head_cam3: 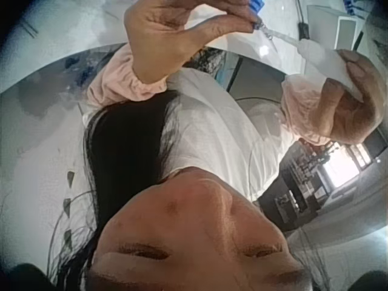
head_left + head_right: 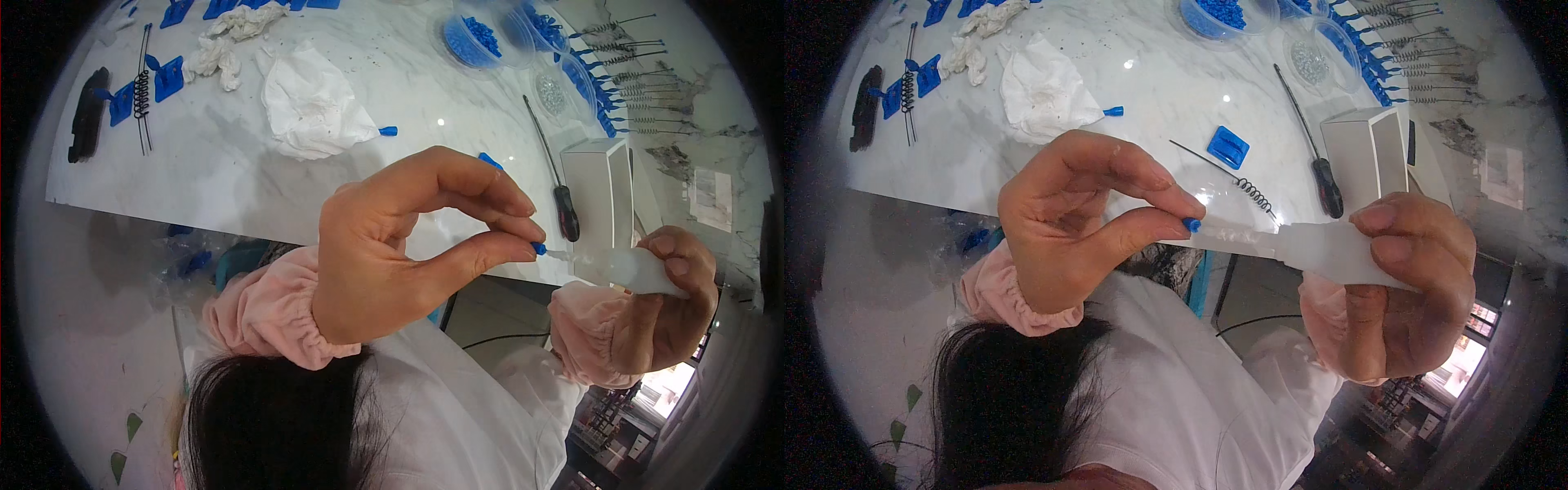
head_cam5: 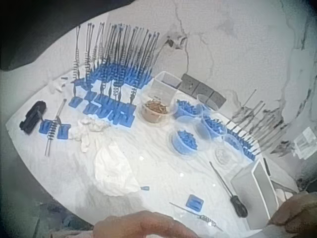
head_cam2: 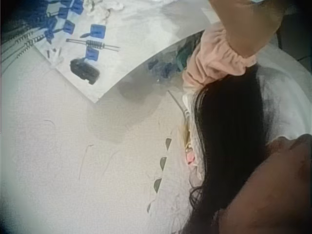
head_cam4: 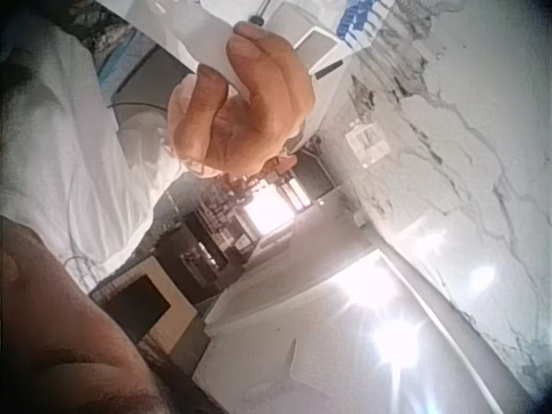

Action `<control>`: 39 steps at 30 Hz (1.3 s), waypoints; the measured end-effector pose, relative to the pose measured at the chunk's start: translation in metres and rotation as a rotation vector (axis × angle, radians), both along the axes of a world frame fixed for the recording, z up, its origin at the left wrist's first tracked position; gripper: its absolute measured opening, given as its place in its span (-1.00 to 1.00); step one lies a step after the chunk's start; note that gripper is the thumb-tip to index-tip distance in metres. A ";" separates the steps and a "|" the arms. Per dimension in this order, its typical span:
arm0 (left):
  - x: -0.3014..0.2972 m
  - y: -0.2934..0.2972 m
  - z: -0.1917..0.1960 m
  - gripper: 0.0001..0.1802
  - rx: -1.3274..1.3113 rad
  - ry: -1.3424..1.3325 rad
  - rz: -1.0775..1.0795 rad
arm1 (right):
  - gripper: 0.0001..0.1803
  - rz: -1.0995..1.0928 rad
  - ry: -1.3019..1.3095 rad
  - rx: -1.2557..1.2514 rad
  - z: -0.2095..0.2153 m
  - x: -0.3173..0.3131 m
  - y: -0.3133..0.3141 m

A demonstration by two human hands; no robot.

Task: The person assembles small white plastic components, springs, and blue caps onto metal rods using glue from a bottle.

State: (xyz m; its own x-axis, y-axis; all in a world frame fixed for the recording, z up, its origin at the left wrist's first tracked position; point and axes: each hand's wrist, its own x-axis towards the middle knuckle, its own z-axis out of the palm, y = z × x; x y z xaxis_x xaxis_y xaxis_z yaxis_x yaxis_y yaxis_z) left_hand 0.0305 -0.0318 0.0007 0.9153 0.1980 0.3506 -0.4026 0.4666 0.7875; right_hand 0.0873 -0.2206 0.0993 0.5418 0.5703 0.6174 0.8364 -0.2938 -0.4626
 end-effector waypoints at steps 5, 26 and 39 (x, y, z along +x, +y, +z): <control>0.000 0.000 0.002 -0.60 -0.066 0.045 -0.044 | -0.73 -0.028 0.016 0.117 -0.008 0.001 -0.001; -0.005 0.018 -0.016 -0.66 -0.135 0.172 0.050 | -0.63 -0.496 0.697 0.287 -0.142 0.068 -0.072; -0.025 0.079 -0.044 -0.69 -0.137 0.230 0.435 | -0.50 -0.726 -0.041 0.165 -0.091 0.010 -0.013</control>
State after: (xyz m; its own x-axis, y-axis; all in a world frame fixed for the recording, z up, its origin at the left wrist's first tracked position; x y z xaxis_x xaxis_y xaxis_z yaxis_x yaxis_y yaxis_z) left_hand 0.0053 0.0471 -0.0436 0.7882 0.6083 0.0936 -0.4060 0.3996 0.8219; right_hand 0.0976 -0.2336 0.0079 0.7218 -0.0236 0.6917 0.4761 -0.7085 -0.5209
